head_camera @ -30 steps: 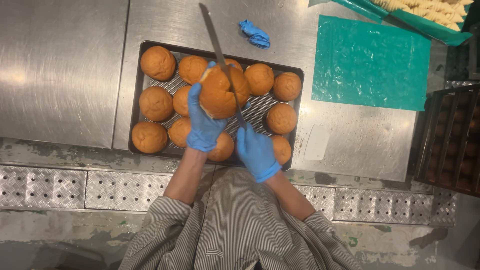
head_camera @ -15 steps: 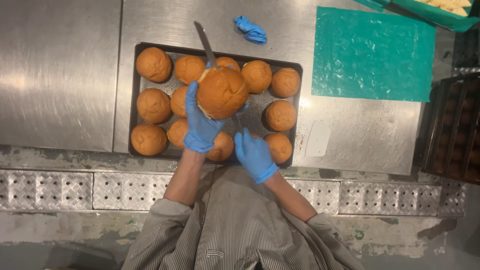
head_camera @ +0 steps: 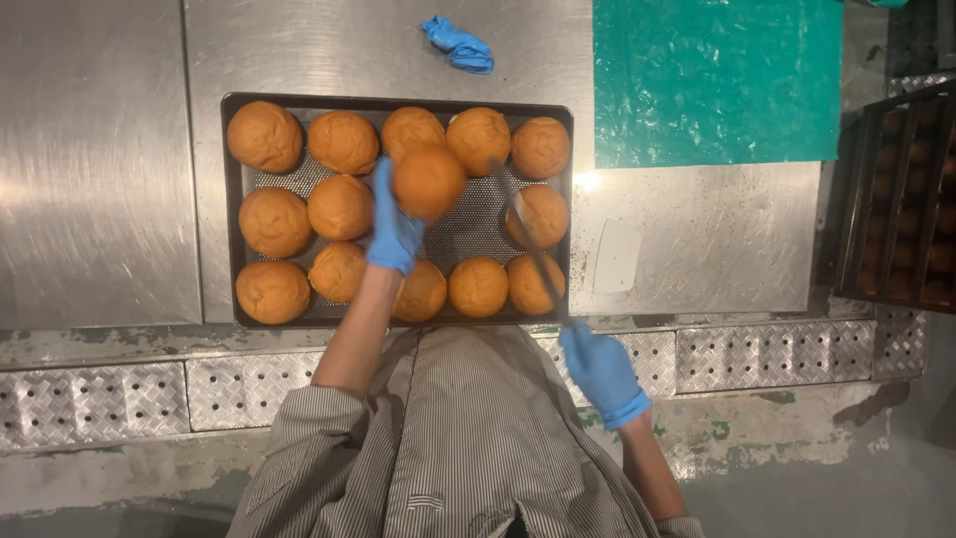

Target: The person slices a cross shape into the top of several bread buns on a metal baking tray using a long knife, handling one bun at a time with blue-gloved hands.

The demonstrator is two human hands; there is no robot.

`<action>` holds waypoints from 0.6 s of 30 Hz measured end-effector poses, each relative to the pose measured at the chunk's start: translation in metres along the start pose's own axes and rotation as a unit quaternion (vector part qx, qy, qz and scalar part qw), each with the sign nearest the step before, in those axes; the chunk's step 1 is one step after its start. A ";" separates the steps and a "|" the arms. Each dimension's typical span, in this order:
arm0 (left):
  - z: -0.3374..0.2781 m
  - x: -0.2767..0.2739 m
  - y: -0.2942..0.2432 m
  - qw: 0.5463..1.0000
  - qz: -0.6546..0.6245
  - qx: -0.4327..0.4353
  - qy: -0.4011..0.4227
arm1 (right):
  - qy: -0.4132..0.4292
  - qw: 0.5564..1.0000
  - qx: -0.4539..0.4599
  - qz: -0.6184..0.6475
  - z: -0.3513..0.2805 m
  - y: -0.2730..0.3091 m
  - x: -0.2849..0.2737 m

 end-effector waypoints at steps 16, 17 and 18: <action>-0.031 0.029 0.005 0.397 0.791 0.462 -0.043 | -0.055 0.997 -0.007 0.048 0.031 0.020 -0.007; -0.028 0.029 -0.004 0.396 0.792 0.463 -0.043 | -0.069 0.995 -0.032 0.064 0.032 0.023 -0.007; -0.014 0.019 -0.011 0.438 0.805 0.395 -0.062 | -0.082 0.992 -0.057 0.079 0.032 0.027 -0.008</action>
Point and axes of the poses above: each hand's wrist, its own z-axis towards the middle knuckle, its own x-axis out of the palm, y = z × x, the point moved 7 cm from there along z, towards the middle knuckle, and after that the axes turned 3 degrees about -y, right-handed, at the moved point
